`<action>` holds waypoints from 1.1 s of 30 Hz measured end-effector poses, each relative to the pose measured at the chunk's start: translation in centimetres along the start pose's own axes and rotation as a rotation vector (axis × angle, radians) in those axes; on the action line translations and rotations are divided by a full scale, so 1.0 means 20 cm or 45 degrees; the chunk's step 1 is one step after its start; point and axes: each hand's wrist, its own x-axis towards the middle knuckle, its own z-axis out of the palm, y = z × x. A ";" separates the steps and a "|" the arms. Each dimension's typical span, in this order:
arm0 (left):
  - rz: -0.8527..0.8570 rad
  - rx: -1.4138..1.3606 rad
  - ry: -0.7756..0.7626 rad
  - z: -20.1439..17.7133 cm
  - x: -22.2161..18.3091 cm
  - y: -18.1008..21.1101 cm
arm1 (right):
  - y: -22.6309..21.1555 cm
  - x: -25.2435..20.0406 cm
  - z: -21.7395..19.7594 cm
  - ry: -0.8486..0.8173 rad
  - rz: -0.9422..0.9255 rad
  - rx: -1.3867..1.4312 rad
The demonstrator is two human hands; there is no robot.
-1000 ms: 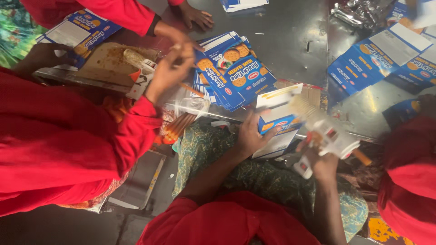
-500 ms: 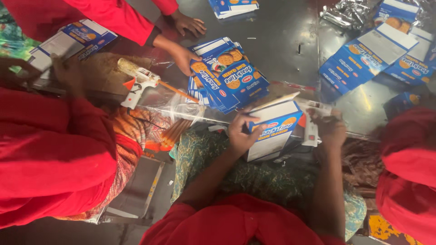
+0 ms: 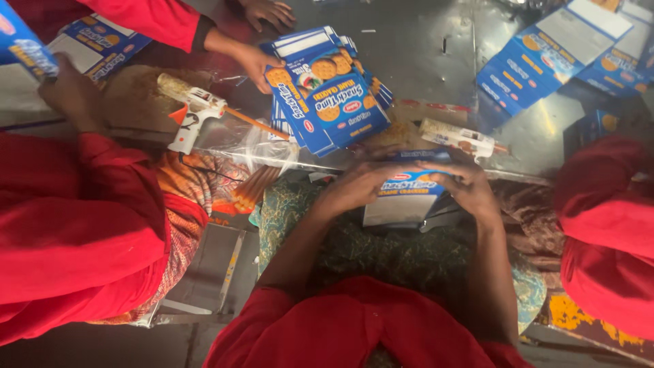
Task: The person sits on the floor at a metal table and uses a hot glue gun to seal blue and white cardboard boxes. They repeatedly pick up boxes, apply glue to the edges, close the flaps, and place the sealed boxes on the table.
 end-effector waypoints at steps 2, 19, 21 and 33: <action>-0.006 0.071 0.144 0.00 0.02 0.05 | 0.03 -0.01 -0.05 0.118 -0.089 -0.070; -0.338 0.012 0.340 0.16 -0.22 -0.11 | 0.65 -0.14 -0.31 0.953 0.439 1.681; -0.323 0.095 0.338 0.16 -0.25 -0.14 | 0.63 -0.14 -0.30 0.906 0.444 1.609; -0.836 0.918 0.065 0.00 -0.28 -0.90 | 0.44 -0.13 -0.24 0.790 0.522 1.439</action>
